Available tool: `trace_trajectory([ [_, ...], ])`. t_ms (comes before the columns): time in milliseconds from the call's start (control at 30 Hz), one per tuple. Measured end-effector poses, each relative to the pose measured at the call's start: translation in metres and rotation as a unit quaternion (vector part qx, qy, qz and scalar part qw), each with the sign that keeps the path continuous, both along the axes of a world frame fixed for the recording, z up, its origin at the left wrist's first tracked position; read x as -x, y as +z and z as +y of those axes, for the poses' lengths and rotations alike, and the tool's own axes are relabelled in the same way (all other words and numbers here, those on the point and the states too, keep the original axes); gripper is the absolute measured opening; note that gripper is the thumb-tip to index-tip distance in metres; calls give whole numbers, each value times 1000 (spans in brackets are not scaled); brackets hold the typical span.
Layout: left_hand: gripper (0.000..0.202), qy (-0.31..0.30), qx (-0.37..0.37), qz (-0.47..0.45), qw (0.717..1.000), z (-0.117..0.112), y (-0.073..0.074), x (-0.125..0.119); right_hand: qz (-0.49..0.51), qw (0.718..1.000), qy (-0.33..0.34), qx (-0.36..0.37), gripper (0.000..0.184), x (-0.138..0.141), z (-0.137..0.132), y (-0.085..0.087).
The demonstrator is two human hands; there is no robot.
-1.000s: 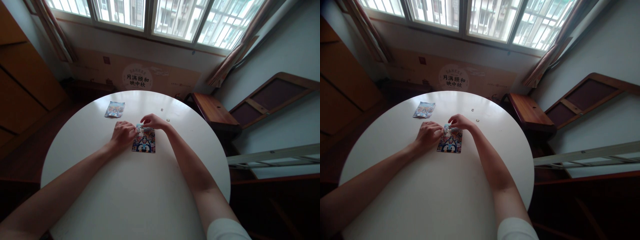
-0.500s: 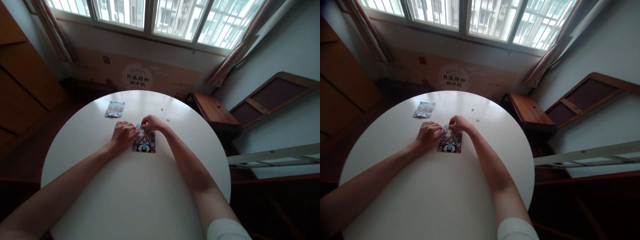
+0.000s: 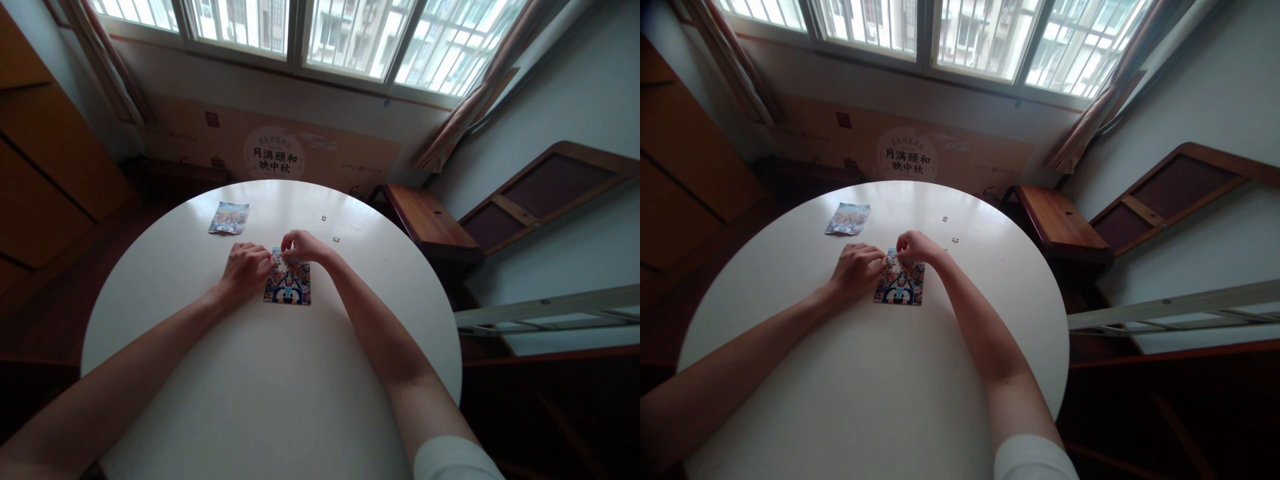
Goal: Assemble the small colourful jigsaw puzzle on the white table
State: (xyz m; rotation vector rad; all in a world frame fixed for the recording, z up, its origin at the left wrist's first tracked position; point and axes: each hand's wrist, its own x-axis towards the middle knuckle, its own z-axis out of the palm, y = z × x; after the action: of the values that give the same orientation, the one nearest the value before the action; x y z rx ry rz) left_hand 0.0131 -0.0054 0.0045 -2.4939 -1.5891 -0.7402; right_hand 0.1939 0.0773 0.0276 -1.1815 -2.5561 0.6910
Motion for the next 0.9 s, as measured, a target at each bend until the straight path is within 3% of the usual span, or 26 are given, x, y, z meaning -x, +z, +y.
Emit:
trace_trajectory([
  [667,33,-2,5,-1,1000,0,0,0,14,999,17,-28,17,-1,1,-3],
  [900,31,-5,15,-4,1000,0,-1,1,42,999,4,-3,17,-5,5,1],
])
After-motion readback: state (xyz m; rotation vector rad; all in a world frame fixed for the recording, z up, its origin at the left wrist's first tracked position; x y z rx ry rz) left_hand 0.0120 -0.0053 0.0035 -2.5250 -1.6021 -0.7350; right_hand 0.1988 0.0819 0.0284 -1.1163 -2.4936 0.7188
